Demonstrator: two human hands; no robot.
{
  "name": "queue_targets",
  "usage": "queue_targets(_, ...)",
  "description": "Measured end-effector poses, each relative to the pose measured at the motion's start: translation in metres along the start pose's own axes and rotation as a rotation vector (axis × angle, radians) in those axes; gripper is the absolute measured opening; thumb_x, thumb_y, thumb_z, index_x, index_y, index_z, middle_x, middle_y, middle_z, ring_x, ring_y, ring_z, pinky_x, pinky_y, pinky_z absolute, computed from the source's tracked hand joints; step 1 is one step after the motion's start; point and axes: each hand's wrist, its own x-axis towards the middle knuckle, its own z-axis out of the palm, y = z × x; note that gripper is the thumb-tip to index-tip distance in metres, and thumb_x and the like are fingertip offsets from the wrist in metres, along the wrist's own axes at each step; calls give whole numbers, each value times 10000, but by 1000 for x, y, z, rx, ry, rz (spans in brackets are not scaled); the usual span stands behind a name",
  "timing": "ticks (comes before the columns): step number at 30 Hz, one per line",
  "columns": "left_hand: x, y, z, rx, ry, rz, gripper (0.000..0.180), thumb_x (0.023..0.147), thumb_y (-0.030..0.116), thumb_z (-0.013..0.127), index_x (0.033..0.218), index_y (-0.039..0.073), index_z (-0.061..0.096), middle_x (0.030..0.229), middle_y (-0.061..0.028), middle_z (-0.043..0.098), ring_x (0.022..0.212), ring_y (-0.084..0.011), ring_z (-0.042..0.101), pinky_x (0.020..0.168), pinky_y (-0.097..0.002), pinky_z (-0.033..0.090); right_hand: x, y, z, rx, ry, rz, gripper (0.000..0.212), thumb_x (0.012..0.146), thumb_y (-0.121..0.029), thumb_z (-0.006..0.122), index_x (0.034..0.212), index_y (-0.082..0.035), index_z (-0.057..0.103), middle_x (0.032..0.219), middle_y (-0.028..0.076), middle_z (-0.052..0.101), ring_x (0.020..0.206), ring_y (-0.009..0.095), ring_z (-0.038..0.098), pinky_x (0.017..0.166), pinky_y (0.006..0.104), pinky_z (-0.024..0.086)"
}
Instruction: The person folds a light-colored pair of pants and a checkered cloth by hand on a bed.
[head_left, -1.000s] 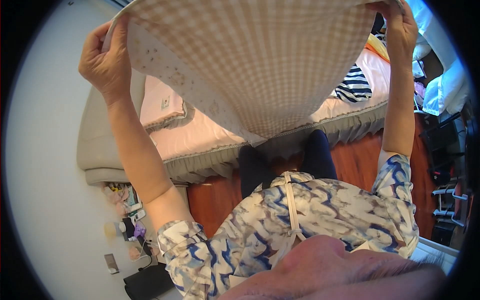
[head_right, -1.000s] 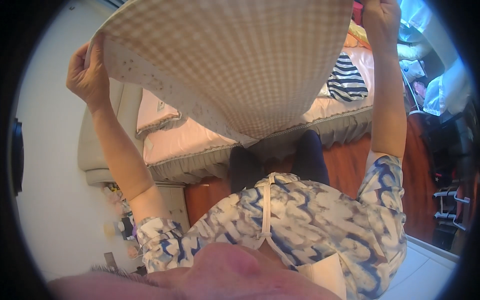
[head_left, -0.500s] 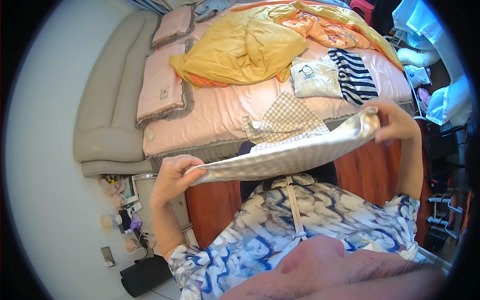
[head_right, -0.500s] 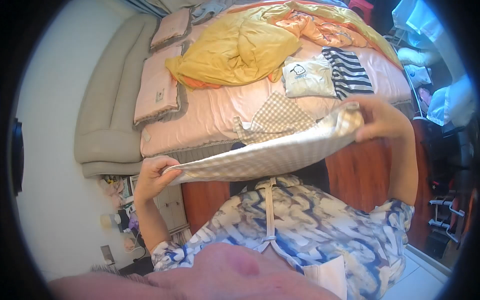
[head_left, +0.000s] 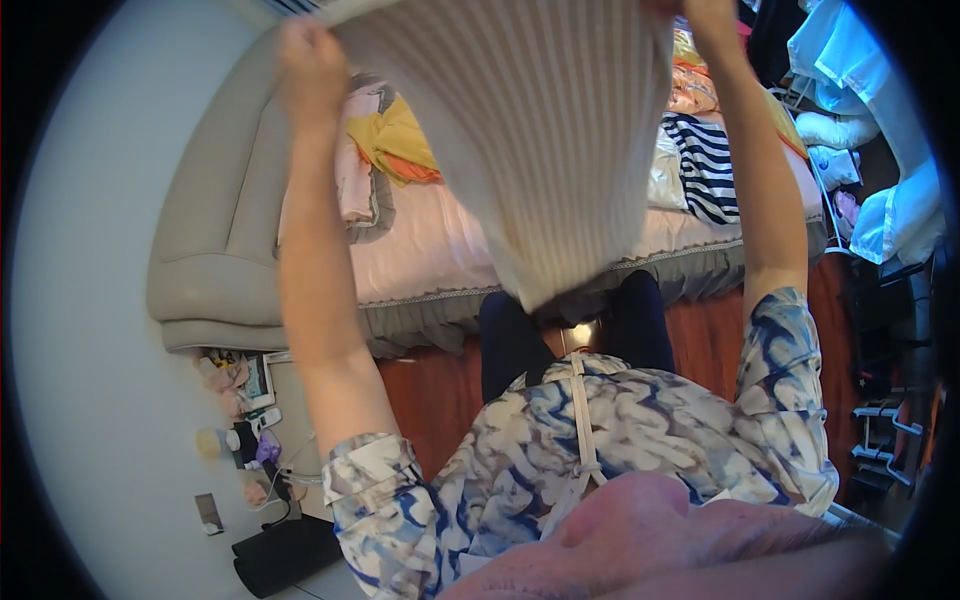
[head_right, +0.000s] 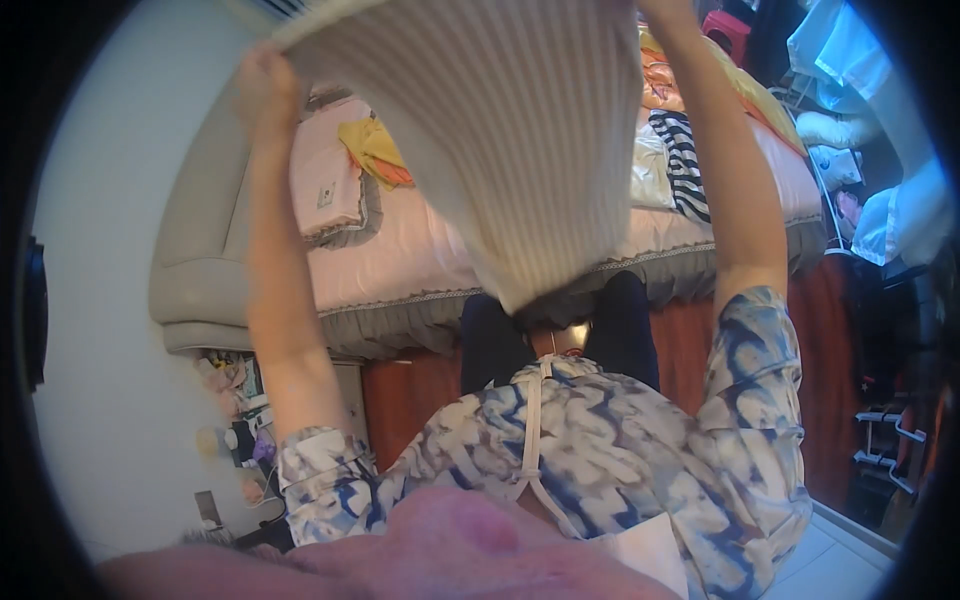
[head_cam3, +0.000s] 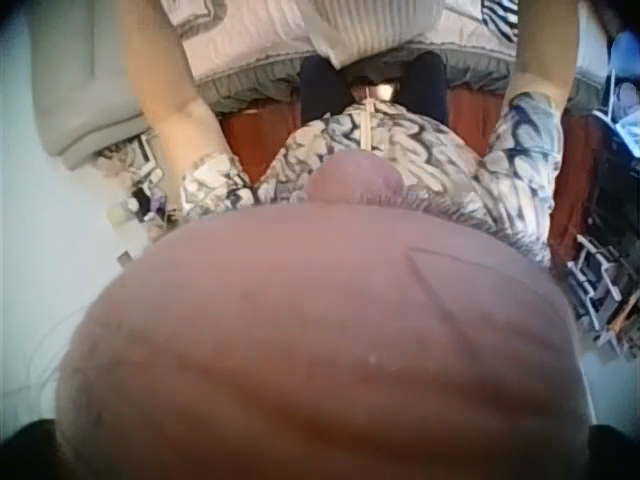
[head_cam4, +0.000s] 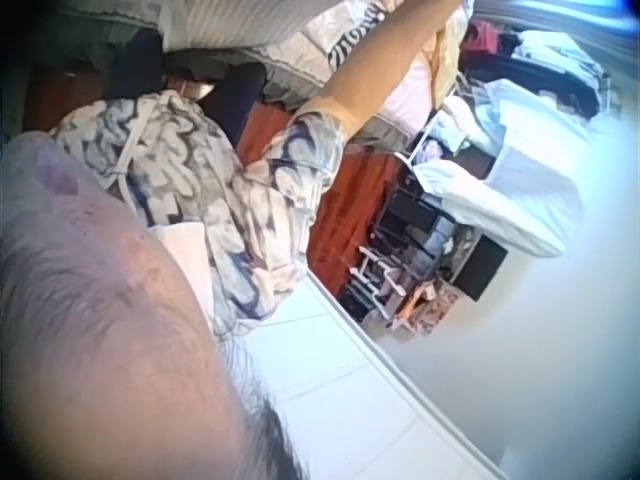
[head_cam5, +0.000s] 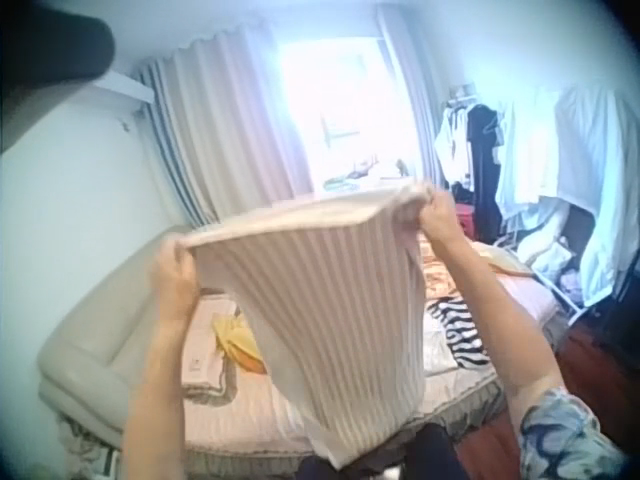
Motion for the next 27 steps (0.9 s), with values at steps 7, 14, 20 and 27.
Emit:
queue_targets(7,54,44,-138,-161,76,-95,166,890,143,598,966,-4,618,791,-75,679,695,-148,636,689,-282,510,-32,-128,10,869,414,-463,301,907,-256,631,1070,-4,612,922,50,651,870,138,623,736,277,526)
queue_targets(14,-133,54,-191,10,-476,124,347,700,-35,673,1028,60,614,867,-115,651,718,-274,632,658,-345,505,-197,3,-40,228,-153,80,316,865,-63,507,1153,34,590,1049,76,638,973,147,586,854,292,463)
queue_targets(20,-180,95,-230,-211,-899,-233,230,716,-44,678,925,23,610,816,-140,631,713,-300,630,645,-350,507,-282,-28,-51,378,-697,451,300,806,-6,483,1055,2,651,836,21,627,665,80,568,584,206,464)
queue_targets(27,-163,95,-225,-289,-986,-318,154,762,-14,654,909,2,611,820,-144,635,710,-279,642,649,-317,507,-280,-25,-62,370,-732,410,276,807,4,515,1040,-13,664,768,-6,618,661,59,551,591,198,455)
